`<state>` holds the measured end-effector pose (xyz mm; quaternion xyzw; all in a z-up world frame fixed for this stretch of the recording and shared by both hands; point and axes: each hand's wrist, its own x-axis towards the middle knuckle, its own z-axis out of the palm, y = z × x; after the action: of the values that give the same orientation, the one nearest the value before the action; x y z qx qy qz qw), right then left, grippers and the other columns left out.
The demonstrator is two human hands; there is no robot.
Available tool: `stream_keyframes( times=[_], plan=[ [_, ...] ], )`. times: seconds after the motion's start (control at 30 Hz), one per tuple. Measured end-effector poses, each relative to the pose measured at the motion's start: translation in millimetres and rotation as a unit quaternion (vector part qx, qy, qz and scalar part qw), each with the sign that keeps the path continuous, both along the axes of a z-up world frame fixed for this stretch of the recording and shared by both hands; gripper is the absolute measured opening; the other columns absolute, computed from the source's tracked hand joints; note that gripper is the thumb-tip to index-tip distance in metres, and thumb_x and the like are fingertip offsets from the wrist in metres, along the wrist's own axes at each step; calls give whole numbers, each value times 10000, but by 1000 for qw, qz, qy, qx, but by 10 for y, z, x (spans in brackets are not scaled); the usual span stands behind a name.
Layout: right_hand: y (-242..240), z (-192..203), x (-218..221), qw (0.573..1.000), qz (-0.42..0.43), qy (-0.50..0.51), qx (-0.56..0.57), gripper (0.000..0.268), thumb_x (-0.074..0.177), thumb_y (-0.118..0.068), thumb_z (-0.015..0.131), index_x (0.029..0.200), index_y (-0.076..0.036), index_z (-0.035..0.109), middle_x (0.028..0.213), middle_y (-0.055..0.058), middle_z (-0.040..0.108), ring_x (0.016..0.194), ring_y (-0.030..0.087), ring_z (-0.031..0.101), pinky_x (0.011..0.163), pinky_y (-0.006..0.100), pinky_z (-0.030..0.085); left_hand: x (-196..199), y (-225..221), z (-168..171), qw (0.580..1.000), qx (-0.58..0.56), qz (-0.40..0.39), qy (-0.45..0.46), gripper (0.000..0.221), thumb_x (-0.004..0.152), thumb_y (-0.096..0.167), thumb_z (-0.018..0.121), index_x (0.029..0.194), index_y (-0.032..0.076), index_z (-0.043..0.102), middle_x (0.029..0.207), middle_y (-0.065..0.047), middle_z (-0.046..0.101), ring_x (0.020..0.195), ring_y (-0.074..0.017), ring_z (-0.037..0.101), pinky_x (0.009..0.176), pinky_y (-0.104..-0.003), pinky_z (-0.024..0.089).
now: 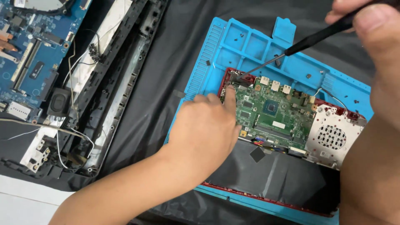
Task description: The person reassembles or repairs a laptop by securing its components and outer case.
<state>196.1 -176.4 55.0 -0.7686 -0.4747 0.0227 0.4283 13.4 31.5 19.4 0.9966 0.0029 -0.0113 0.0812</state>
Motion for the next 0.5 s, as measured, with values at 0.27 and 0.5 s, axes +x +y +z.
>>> stream_keyframes(
  times=[0.27, 0.5],
  plan=[
    [178, 132, -89, 999, -20, 5, -31, 213, 1185, -135, 440, 1236, 0, 598, 1174, 85, 641, 1135, 142, 605, 1054, 255, 468, -4, 22, -14, 1000, -17, 3, 2, 722, 838, 480, 692, 1334, -36, 590, 821, -98, 668, 753, -260, 679, 554, -365, 551],
    [252, 166, -138, 998, -4, -39, -50, 135, 1180, -83, 512, 1172, -1, 618, 1270, 106, 647, 1214, 169, 608, 1099, 270, 468, 26, 105, -19, 999, -44, 6, -4, 683, 828, 448, 712, 1332, 2, 596, 839, -131, 685, 781, -304, 690, 568, -385, 554]
  ],
)
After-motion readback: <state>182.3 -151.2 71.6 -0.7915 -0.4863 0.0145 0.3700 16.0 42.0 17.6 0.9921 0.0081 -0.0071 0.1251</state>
